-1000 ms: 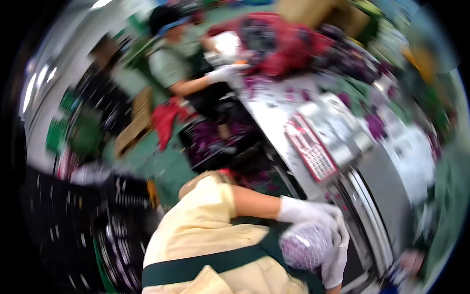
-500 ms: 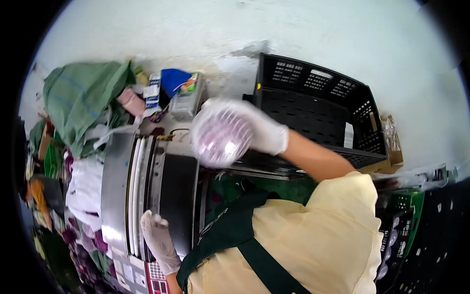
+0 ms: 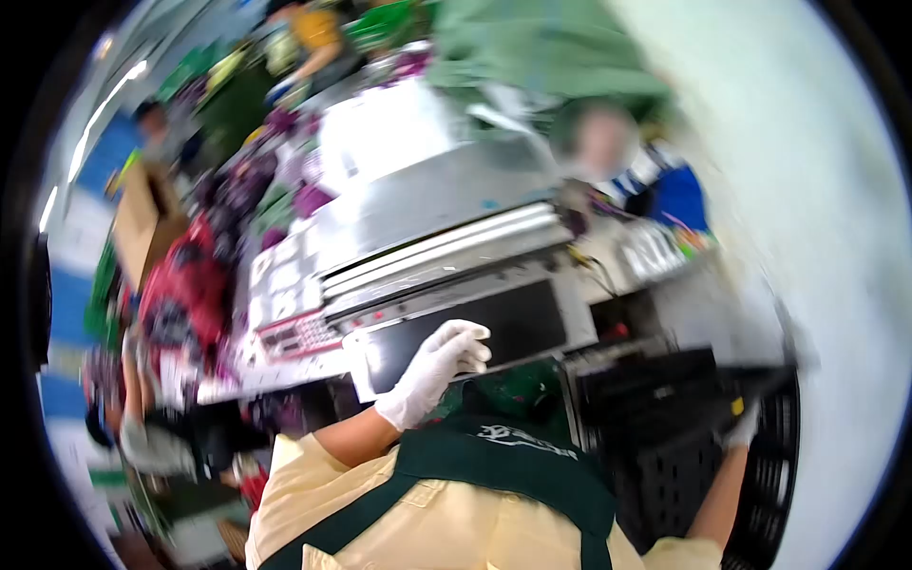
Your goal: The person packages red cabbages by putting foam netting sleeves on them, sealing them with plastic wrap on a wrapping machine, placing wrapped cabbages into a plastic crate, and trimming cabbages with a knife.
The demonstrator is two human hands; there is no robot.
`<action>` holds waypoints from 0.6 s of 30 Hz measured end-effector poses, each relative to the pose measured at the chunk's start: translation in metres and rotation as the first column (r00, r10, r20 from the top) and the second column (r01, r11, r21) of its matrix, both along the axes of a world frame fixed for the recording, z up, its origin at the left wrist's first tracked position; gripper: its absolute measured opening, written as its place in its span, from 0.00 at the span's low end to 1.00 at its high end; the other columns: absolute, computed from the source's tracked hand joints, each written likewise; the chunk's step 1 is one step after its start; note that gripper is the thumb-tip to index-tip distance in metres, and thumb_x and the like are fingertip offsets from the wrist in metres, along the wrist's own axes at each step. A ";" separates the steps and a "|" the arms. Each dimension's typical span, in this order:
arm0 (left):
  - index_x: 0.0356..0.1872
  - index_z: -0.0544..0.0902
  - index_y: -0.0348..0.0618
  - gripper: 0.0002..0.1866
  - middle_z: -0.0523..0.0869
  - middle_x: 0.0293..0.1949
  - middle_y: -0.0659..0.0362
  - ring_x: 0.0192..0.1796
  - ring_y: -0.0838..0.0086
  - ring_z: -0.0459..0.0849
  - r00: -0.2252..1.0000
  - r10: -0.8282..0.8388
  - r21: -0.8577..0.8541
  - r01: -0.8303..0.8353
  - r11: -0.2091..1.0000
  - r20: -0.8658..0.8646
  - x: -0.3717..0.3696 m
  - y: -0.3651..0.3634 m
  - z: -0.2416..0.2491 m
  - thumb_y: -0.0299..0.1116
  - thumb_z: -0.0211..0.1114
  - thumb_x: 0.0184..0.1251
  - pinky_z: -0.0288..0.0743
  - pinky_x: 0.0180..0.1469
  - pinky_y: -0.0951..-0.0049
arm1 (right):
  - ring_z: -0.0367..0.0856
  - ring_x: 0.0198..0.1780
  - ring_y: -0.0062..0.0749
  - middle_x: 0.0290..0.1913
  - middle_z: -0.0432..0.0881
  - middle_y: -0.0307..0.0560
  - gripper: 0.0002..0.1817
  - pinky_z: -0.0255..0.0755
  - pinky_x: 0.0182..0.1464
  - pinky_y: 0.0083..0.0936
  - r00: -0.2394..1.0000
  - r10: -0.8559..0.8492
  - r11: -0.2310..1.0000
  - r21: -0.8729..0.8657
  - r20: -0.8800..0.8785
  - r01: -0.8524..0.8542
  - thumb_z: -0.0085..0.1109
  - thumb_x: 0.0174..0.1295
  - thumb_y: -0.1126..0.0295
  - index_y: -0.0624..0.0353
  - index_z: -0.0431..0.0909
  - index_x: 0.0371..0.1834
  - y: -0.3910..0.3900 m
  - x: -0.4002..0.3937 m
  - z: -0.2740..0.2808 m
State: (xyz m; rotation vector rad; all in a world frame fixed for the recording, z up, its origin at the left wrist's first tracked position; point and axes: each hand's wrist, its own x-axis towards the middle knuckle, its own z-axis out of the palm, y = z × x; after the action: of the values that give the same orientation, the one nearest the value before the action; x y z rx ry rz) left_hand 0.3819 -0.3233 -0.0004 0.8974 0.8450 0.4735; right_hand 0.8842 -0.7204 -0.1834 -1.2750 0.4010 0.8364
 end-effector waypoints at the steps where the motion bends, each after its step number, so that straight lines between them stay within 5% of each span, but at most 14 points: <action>1: 0.48 0.79 0.41 0.11 0.84 0.34 0.59 0.36 0.76 0.83 0.998 0.055 0.024 -0.055 0.998 0.014 -0.020 -0.007 -0.001 0.37 0.57 0.75 0.78 0.44 0.74 | 0.78 0.47 0.34 0.48 0.82 0.40 0.32 0.74 0.49 0.42 0.997 -0.032 0.993 -0.119 -0.072 0.023 0.53 0.59 0.33 0.44 0.79 0.55 0.015 -0.004 0.025; 2: 0.48 0.79 0.41 0.11 0.84 0.34 0.59 0.36 0.76 0.83 0.994 0.110 0.032 -0.111 0.993 0.013 -0.038 -0.004 -0.004 0.37 0.57 0.75 0.78 0.44 0.74 | 0.78 0.46 0.35 0.47 0.81 0.41 0.27 0.74 0.52 0.40 0.988 -0.080 0.959 -0.279 -0.130 0.041 0.53 0.64 0.41 0.49 0.79 0.54 0.023 -0.029 0.073; 3: 0.48 0.79 0.41 0.12 0.85 0.34 0.59 0.35 0.77 0.83 0.986 0.168 0.094 -0.166 0.982 -0.019 -0.057 0.001 -0.008 0.38 0.57 0.75 0.78 0.43 0.75 | 0.79 0.48 0.36 0.50 0.82 0.42 0.25 0.74 0.54 0.35 0.994 0.018 0.990 -0.140 0.112 -0.002 0.51 0.67 0.48 0.55 0.79 0.56 -0.026 0.025 0.012; 4: 0.47 0.80 0.41 0.12 0.85 0.34 0.59 0.35 0.77 0.83 0.972 0.228 0.156 -0.218 0.963 -0.050 -0.076 0.006 -0.008 0.38 0.58 0.75 0.78 0.42 0.75 | 0.78 0.54 0.37 0.56 0.80 0.44 0.28 0.73 0.57 0.33 0.983 -0.063 0.984 -0.155 0.172 0.091 0.53 0.67 0.52 0.63 0.76 0.61 -0.049 0.062 0.003; 5: 0.46 0.80 0.40 0.12 0.85 0.34 0.59 0.34 0.77 0.83 0.950 0.298 0.191 -0.277 0.942 -0.094 -0.095 0.015 0.001 0.38 0.58 0.75 0.77 0.40 0.77 | 0.78 0.57 0.38 0.59 0.79 0.48 0.30 0.72 0.60 0.31 0.841 -0.101 0.789 -0.472 0.531 0.393 0.53 0.67 0.54 0.71 0.74 0.61 -0.016 0.023 0.068; 7: 0.45 0.80 0.41 0.09 0.85 0.34 0.60 0.32 0.79 0.82 0.891 0.443 0.311 -0.395 0.865 -0.099 -0.144 0.050 -0.011 0.35 0.57 0.75 0.77 0.42 0.78 | 0.78 0.58 0.38 0.56 0.81 0.52 0.26 0.71 0.62 0.30 0.768 -0.048 0.631 -0.576 0.638 0.519 0.50 0.70 0.59 0.74 0.76 0.57 -0.012 0.048 0.094; 8: 0.45 0.80 0.40 0.09 0.84 0.33 0.61 0.32 0.80 0.81 0.844 0.526 0.357 -0.462 0.812 -0.104 -0.165 0.073 -0.011 0.33 0.57 0.74 0.77 0.41 0.78 | 0.80 0.55 0.42 0.59 0.79 0.57 0.26 0.74 0.59 0.32 0.433 0.245 0.624 -0.483 0.867 0.614 0.50 0.70 0.59 0.75 0.75 0.58 -0.020 0.081 0.085; 9: 0.45 0.80 0.40 0.08 0.84 0.32 0.61 0.31 0.81 0.81 0.789 0.605 0.402 -0.523 0.752 -0.106 -0.186 0.101 -0.010 0.31 0.57 0.74 0.76 0.40 0.78 | 0.82 0.53 0.47 0.61 0.77 0.62 0.26 0.77 0.56 0.33 0.003 0.507 0.601 -0.356 0.862 0.716 0.50 0.70 0.60 0.76 0.74 0.58 -0.026 0.111 0.078; 13: 0.41 0.81 0.37 0.07 0.85 0.33 0.58 0.33 0.76 0.83 0.646 0.763 0.749 -0.493 0.443 -0.027 -0.273 0.263 -0.050 0.29 0.58 0.70 0.77 0.39 0.75 | 0.76 0.60 0.43 0.63 0.74 0.58 0.23 0.68 0.65 0.32 0.233 0.191 0.899 -0.266 0.954 0.349 0.46 0.72 0.67 0.72 0.69 0.64 0.176 -0.033 0.173; 15: 0.42 0.82 0.38 0.10 0.88 0.36 0.55 0.38 0.70 0.87 0.561 0.825 0.929 -0.265 0.259 -0.071 -0.303 0.356 -0.070 0.34 0.62 0.66 0.78 0.42 0.70 | 0.73 0.63 0.43 0.65 0.72 0.58 0.23 0.65 0.68 0.32 0.235 0.270 0.920 -0.322 0.934 0.225 0.45 0.72 0.69 0.70 0.66 0.67 0.238 -0.079 0.185; 17: 0.44 0.83 0.42 0.15 0.89 0.40 0.52 0.44 0.64 0.88 0.399 0.852 0.901 -0.123 0.417 -0.340 -0.316 0.423 -0.070 0.40 0.65 0.62 0.78 0.47 0.66 | 0.72 0.63 0.44 0.64 0.72 0.57 0.22 0.63 0.68 0.33 0.123 0.350 0.901 -0.370 0.929 0.228 0.44 0.72 0.70 0.70 0.67 0.66 0.291 -0.122 0.185; 18: 0.45 0.84 0.44 0.17 0.89 0.40 0.51 0.46 0.61 0.87 0.383 0.834 0.851 -0.186 0.491 -0.397 -0.318 0.455 -0.073 0.44 0.65 0.60 0.78 0.49 0.65 | 0.71 0.64 0.44 0.64 0.73 0.57 0.22 0.61 0.69 0.34 0.017 0.435 0.874 -0.426 0.900 0.234 0.44 0.71 0.71 0.70 0.68 0.65 0.320 -0.150 0.188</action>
State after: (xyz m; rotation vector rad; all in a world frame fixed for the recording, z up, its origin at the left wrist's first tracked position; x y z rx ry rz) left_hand 0.0636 0.1315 -0.0738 1.5892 1.9673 1.1189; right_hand 0.7345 -0.4002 0.0050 -2.0673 -0.8041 -0.3428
